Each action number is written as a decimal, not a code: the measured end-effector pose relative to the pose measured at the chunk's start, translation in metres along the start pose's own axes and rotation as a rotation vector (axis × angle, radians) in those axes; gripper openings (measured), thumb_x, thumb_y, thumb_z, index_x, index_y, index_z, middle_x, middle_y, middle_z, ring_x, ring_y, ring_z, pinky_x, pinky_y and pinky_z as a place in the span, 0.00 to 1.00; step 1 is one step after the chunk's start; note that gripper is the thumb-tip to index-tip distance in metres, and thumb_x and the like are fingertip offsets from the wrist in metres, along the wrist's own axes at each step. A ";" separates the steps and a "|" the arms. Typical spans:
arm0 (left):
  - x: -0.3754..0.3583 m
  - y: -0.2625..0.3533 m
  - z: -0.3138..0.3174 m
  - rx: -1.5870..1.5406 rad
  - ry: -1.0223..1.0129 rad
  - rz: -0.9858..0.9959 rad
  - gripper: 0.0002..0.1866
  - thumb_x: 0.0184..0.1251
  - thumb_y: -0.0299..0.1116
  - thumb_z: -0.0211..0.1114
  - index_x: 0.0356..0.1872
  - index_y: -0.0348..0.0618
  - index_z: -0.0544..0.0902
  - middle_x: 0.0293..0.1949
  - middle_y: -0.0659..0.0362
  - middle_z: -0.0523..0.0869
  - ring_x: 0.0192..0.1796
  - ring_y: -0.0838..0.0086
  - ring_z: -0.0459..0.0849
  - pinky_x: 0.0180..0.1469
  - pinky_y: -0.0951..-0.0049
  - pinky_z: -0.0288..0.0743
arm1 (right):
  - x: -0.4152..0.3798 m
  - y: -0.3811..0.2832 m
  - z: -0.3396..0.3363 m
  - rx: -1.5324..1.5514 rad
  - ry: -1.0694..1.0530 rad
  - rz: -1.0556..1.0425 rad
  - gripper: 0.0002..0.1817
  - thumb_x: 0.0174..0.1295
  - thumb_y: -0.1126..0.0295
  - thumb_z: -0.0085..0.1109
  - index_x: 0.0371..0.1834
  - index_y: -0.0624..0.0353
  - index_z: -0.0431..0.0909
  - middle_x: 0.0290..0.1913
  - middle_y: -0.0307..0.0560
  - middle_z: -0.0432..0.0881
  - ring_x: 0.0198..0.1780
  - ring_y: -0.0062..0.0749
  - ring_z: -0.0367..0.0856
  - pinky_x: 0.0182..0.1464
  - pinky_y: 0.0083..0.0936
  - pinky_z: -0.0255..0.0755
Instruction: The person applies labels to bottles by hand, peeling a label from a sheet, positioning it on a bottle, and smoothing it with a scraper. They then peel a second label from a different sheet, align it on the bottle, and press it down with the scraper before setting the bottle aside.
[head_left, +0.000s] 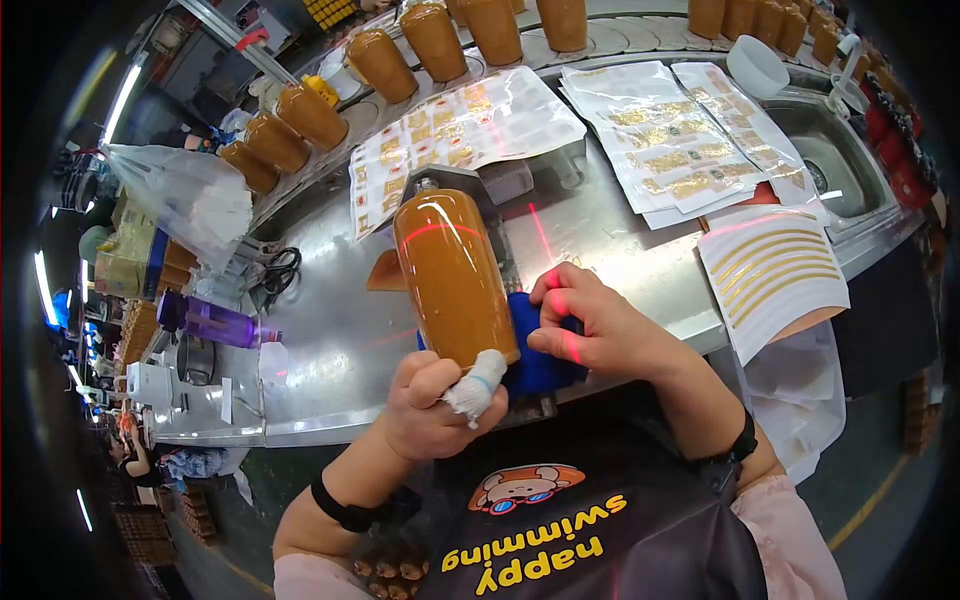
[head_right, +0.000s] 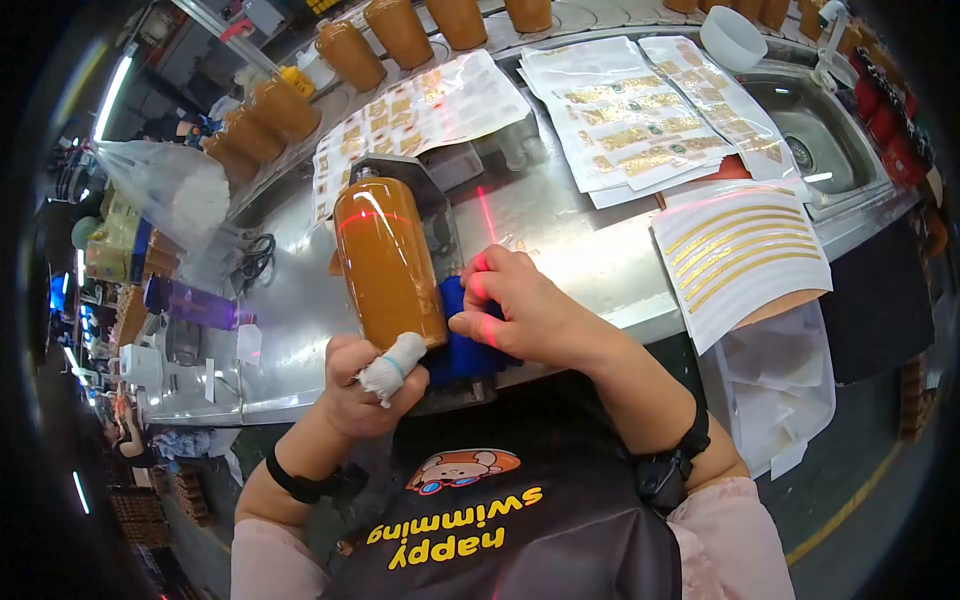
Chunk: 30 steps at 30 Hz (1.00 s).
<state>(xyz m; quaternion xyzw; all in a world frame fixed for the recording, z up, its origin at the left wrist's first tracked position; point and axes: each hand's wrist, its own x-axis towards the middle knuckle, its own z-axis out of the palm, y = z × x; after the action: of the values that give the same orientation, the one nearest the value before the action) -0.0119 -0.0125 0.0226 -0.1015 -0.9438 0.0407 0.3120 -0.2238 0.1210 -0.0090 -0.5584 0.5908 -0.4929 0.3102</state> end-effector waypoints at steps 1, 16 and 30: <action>0.006 0.000 -0.001 0.022 -0.040 0.043 0.14 0.42 0.32 0.72 0.35 0.62 0.86 0.46 0.70 0.81 0.49 0.72 0.71 0.46 0.68 0.68 | -0.001 0.001 -0.001 0.006 0.003 0.009 0.13 0.59 0.62 0.68 0.35 0.61 0.79 0.50 0.52 0.72 0.55 0.49 0.69 0.59 0.38 0.65; -0.011 0.014 0.006 -0.458 0.204 -0.649 0.23 0.68 0.38 0.65 0.60 0.38 0.73 0.64 0.42 0.71 0.67 0.49 0.69 0.69 0.55 0.59 | -0.002 -0.019 0.016 -0.107 0.038 -0.189 0.11 0.55 0.68 0.71 0.32 0.57 0.76 0.53 0.54 0.69 0.59 0.50 0.67 0.62 0.39 0.63; 0.004 0.024 0.020 -0.503 0.268 -0.779 0.22 0.68 0.38 0.62 0.58 0.39 0.70 0.66 0.46 0.64 0.70 0.60 0.61 0.72 0.61 0.52 | -0.003 -0.016 0.023 -0.123 0.087 -0.190 0.12 0.55 0.66 0.71 0.33 0.57 0.76 0.52 0.54 0.69 0.58 0.50 0.67 0.61 0.39 0.64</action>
<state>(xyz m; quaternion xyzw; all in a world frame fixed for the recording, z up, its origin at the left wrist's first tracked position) -0.0231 0.0113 0.0054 0.1826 -0.8437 -0.3222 0.3886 -0.1964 0.1206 -0.0020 -0.6079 0.5772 -0.5068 0.2012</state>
